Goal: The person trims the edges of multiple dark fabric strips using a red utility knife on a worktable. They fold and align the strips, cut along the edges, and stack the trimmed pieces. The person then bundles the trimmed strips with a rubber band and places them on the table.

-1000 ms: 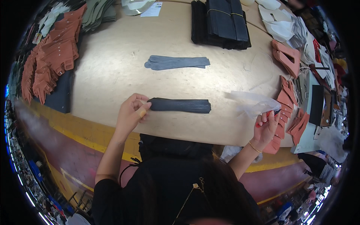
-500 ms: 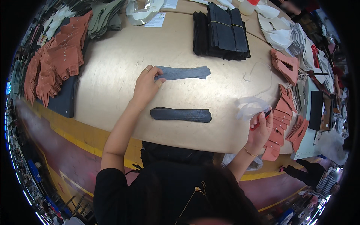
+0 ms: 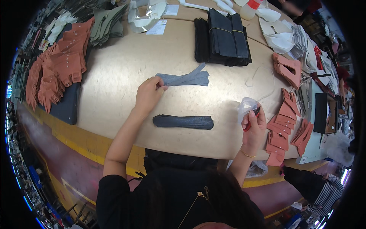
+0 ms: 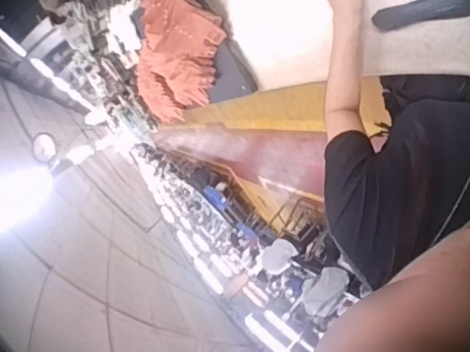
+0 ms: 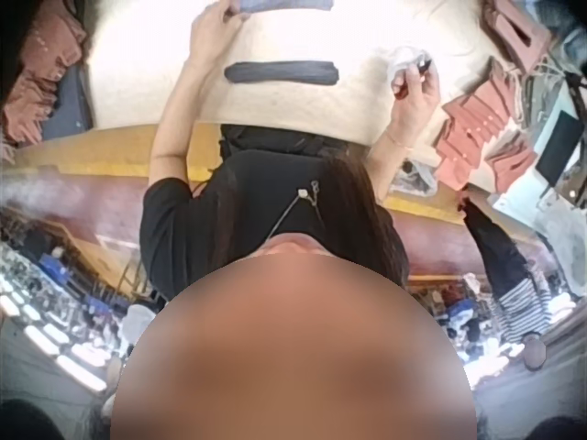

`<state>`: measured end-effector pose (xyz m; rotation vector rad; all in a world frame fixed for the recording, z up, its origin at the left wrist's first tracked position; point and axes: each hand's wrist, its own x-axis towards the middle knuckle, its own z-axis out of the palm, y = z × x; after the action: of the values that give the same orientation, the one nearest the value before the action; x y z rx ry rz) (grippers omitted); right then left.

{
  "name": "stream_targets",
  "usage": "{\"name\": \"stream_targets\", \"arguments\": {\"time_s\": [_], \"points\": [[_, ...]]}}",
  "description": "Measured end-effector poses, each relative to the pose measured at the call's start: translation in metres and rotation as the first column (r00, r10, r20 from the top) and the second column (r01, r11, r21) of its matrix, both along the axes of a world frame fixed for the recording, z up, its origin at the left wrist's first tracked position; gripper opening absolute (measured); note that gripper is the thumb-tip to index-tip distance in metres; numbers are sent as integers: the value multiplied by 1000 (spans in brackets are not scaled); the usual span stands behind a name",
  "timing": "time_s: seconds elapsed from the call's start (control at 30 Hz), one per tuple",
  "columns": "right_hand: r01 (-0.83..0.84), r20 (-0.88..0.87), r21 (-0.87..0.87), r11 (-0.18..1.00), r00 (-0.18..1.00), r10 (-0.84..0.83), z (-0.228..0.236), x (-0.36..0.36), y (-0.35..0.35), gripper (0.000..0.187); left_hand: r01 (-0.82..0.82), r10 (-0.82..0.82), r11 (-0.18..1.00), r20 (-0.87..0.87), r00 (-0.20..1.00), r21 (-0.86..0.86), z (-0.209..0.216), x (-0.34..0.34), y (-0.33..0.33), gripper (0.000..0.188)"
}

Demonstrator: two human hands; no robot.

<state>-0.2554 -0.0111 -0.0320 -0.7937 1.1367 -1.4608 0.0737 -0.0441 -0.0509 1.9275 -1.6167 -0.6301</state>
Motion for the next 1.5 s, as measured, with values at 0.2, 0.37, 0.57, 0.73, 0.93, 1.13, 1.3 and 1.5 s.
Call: {"name": "stream_targets", "arguments": {"time_s": [0.2, 0.37, 0.57, 0.73, 0.93, 1.13, 1.3, 1.5], "points": [[-84, -374, -59, 995, 926, 56, 7, 41, -3, 29, -25, 119, 989, -665, 737, 149, 36, -19, 10, 21], [-336, -719, -264, 904, 693, 47, 17, 97, -1, 34, 6, 22, 1000, -893, 450, 28, 46, -56, 25, 26], [-288, -720, -306, 907, 693, -23, 30, 104, 3, 38, -16, -23, 999, -916, 400, -32, 45, -76, 31, 23], [-238, -714, -341, 909, 695, -86, 25, 103, 5, 42, -46, -27, 998, -908, 418, -51, 39, -87, 33, 25], [-219, -718, -382, 898, 682, -138, 17, 103, 6, 43, -72, -53, 993, -889, 454, -96, 39, -89, 36, 25], [-192, -593, -376, 907, 801, -76, 11, 106, 1, 35, -108, -54, 988, -903, 426, -110, 35, -93, 36, 24], [-283, -187, -218, 934, 951, 245, 14, 94, -1, 27, -30, -68, 996, -956, 285, -79, 32, -76, 31, 17], [-212, 216, 2, 977, 954, 207, 14, 31, -2, 33, 2, 23, 1000, -934, 358, 26, 41, -40, 52, 16]]}}
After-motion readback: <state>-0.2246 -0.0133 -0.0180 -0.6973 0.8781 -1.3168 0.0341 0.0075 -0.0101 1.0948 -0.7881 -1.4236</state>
